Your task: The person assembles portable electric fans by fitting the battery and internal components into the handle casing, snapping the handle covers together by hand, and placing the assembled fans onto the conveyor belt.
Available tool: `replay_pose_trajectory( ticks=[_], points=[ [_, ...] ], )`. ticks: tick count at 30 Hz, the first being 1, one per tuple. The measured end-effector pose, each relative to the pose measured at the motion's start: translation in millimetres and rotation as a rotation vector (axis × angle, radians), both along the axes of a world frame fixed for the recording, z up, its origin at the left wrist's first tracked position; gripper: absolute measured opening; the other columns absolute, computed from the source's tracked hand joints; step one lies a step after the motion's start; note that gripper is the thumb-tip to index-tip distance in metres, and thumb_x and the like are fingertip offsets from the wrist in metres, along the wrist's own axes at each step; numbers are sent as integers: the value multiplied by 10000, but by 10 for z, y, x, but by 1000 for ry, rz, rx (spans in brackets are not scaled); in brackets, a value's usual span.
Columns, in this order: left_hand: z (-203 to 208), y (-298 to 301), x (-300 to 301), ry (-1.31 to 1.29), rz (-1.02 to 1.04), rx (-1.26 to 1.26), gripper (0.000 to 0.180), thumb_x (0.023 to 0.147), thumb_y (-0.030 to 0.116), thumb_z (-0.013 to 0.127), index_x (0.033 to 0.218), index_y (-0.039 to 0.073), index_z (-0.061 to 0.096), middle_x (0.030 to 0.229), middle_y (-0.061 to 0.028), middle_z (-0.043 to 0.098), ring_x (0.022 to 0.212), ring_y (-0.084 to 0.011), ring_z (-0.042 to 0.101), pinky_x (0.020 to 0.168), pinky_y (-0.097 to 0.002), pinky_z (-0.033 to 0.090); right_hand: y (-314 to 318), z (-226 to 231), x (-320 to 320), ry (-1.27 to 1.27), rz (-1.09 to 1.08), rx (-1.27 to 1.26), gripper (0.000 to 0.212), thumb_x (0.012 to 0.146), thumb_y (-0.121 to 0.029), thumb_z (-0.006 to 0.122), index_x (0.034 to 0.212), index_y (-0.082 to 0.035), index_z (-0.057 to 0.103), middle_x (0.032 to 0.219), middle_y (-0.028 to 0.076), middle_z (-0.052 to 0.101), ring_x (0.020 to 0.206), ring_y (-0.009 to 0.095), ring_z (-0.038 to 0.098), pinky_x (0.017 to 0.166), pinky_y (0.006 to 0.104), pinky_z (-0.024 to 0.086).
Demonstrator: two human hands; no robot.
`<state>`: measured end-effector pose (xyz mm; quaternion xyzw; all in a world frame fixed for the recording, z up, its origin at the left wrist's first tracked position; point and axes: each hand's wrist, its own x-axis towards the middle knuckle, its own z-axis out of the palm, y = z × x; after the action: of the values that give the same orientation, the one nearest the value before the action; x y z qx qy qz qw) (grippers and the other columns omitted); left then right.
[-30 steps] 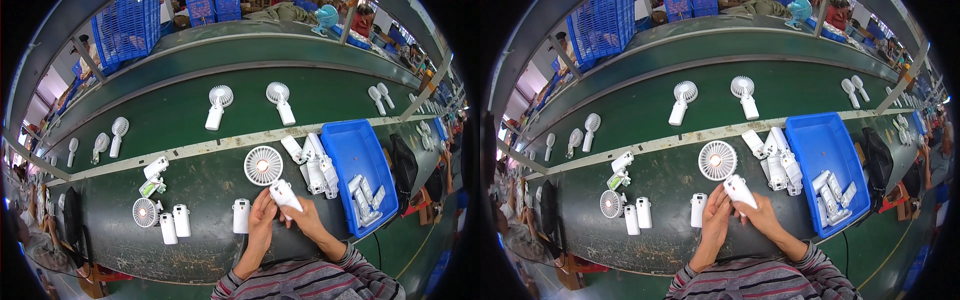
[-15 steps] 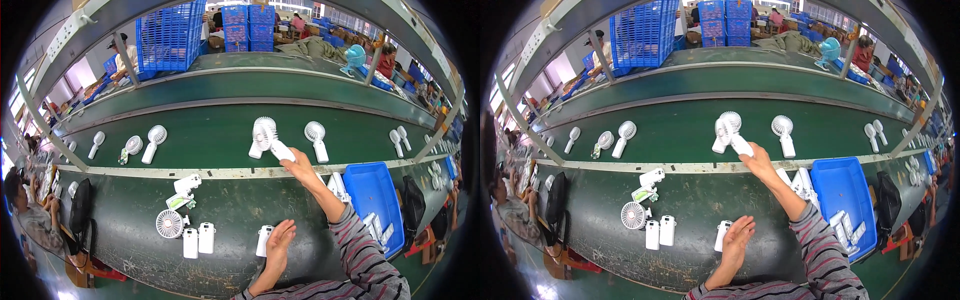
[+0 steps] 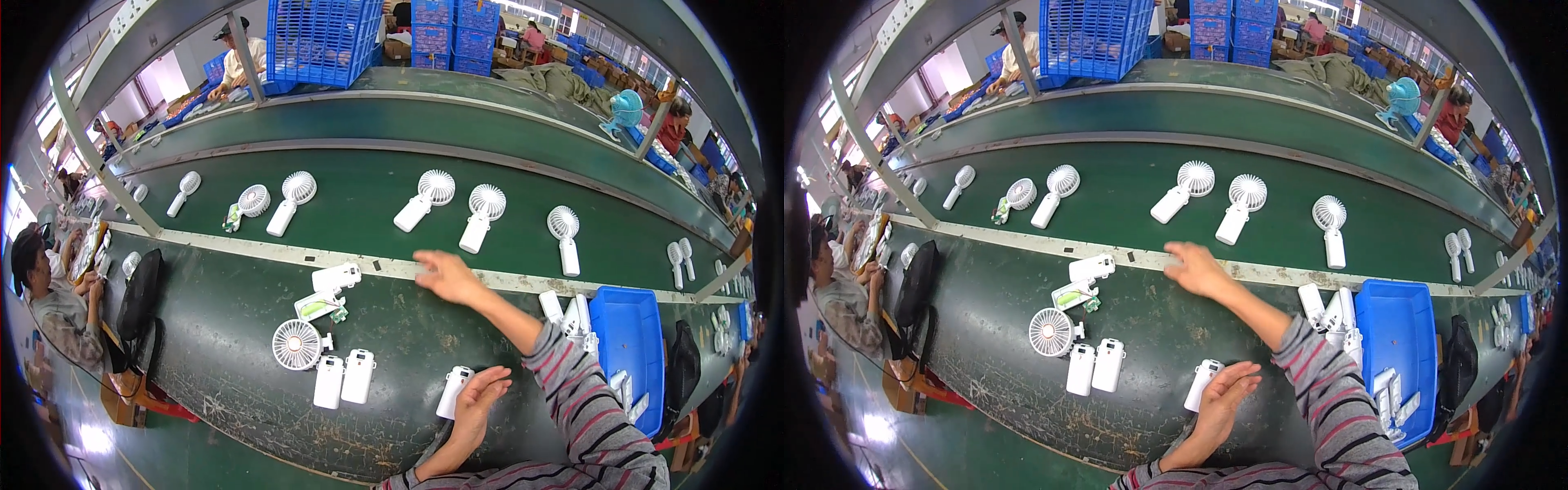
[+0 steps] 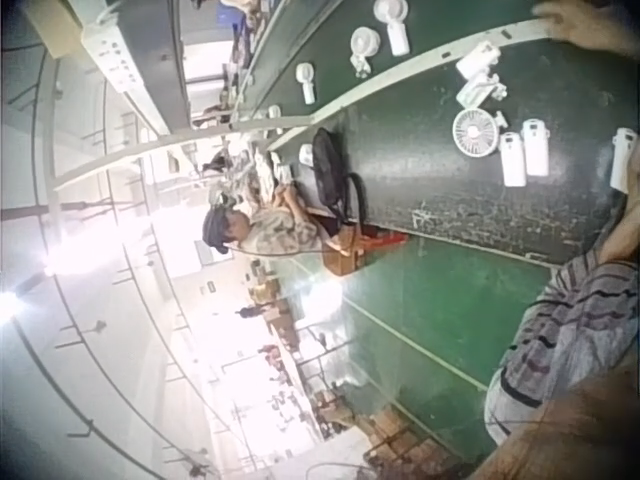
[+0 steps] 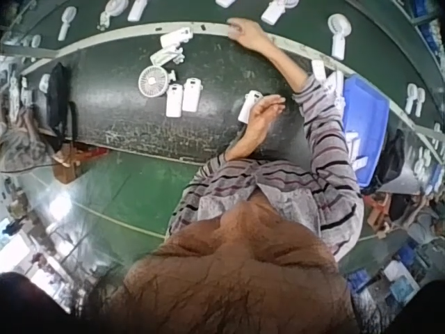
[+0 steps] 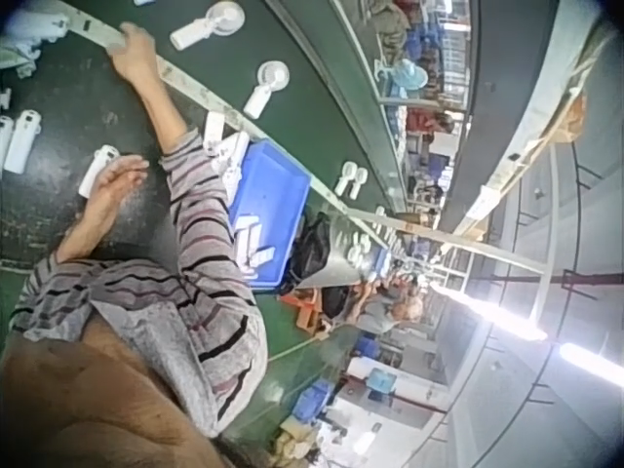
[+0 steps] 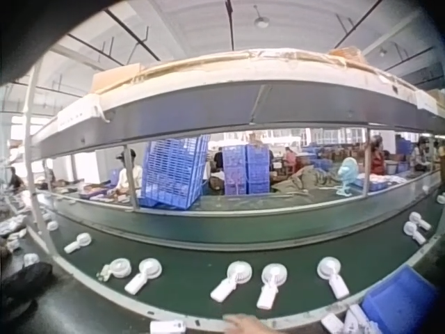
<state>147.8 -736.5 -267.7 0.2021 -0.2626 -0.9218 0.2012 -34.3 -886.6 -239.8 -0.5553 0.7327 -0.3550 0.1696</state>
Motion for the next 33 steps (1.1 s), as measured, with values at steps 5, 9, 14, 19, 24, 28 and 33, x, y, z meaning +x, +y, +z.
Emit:
replay_pose_trajectory(
  ticks=[5,9,14,19,24,28,33],
  points=[
    [119,37,-42,37,172,-139,204,900,74,551,1081,-20,571,1054,-135,625,909,-194,601,841,-316,465,752,-7,382,-188,137,-2,354,787,-160,647,1121,-52,603,1044,148,626,867,258,616,749,337,506],
    [276,-35,65,8,311,-227,117,892,33,539,988,-17,583,966,-127,637,814,-171,605,766,-291,485,1337,-10,446,-232,157,72,290,805,-175,624,1066,-49,637,999,140,650,812,258,642,726,342,508],
    [292,64,33,8,269,-231,112,884,22,544,981,-16,585,940,-124,641,786,-165,605,748,-280,484,2187,195,271,127,-230,-88,276,774,-105,627,1034,-12,620,1031,171,621,964,325,596,842,393,473],
    [340,137,20,-35,226,-287,87,885,7,534,952,-13,585,911,-122,641,758,-156,597,726,-271,490,2900,464,113,563,-815,-35,415,775,-152,656,1166,-55,555,1181,153,529,1085,345,472,887,434,411],
    [312,186,21,-34,172,-281,92,889,25,538,969,1,576,910,-115,632,756,-149,592,725,-258,493,2991,42,419,531,-651,261,571,757,-366,665,1259,-160,488,1341,121,412,1241,348,358,907,608,343],
    [175,239,53,-37,71,-327,176,894,64,545,1058,2,557,974,-111,627,824,-168,605,779,-273,483,2941,143,736,470,-487,122,570,770,-293,667,1287,-146,477,1334,114,421,1253,305,370,945,497,374],
    [416,201,79,-56,154,-511,118,886,34,546,993,-4,583,958,-111,630,812,-166,597,752,-259,487,3016,275,773,224,-388,-192,466,867,-196,576,1304,-91,448,1340,148,420,1229,308,420,1007,420,353]
  ],
)
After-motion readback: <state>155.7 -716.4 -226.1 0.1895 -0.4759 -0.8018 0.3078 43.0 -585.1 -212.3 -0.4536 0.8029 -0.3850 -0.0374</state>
